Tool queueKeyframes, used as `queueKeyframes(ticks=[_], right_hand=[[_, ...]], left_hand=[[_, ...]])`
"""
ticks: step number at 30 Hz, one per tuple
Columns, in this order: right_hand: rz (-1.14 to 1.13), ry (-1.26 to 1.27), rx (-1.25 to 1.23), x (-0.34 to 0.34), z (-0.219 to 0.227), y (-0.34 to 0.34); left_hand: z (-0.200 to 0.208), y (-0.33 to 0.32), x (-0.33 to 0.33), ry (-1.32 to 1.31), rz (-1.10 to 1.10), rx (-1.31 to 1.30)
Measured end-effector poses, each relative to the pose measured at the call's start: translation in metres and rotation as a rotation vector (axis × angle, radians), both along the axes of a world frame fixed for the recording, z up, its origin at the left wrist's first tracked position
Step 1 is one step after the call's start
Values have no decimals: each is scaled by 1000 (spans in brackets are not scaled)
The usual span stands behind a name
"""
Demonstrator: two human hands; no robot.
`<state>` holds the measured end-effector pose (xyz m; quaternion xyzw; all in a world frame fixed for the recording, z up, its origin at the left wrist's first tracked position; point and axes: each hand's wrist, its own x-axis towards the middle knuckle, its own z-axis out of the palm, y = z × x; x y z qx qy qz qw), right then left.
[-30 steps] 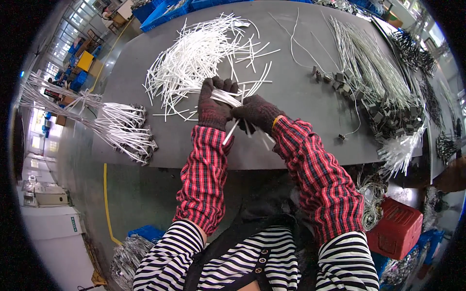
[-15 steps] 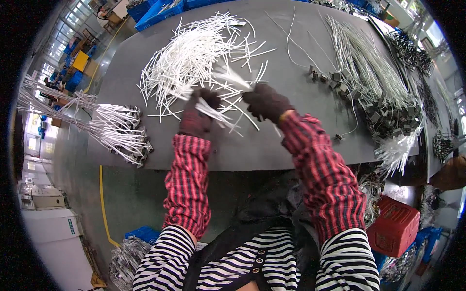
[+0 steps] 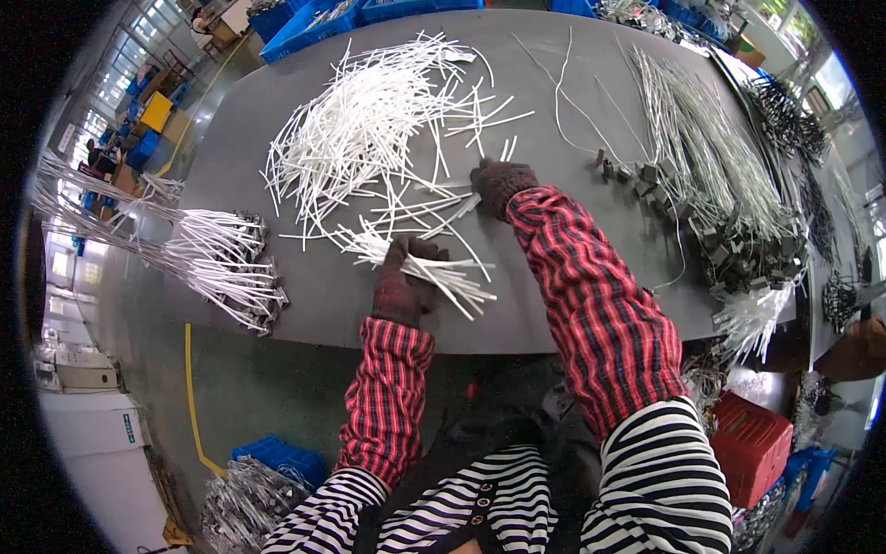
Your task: The person bundles wire assemblies with ties, gathers plastic strips from the table, and attaches the strips to individual wire components by hand.
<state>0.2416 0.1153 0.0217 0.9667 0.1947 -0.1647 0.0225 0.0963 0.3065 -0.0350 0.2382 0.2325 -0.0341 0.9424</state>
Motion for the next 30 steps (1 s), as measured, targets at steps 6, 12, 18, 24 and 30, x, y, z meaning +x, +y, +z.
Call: queueKeyframes(ticks=[6, 12, 18, 24, 30], right_hand=[[78, -152, 4, -10, -8, -3], [-81, 133, 209, -70, -3, 20], [-173, 107, 298, -93, 4, 26], [-220, 38, 522, -119, 28, 24], [-321, 112, 1006, -127, 86, -21]], left_hand=[[-6, 9, -12, 45, -50, -108], [12, -8, -31, 160, 80, 109], [6, -12, -29, 158, 52, 214], [26, -29, -12, 149, -285, 315], [87, -45, 14, -305, -72, 542]])
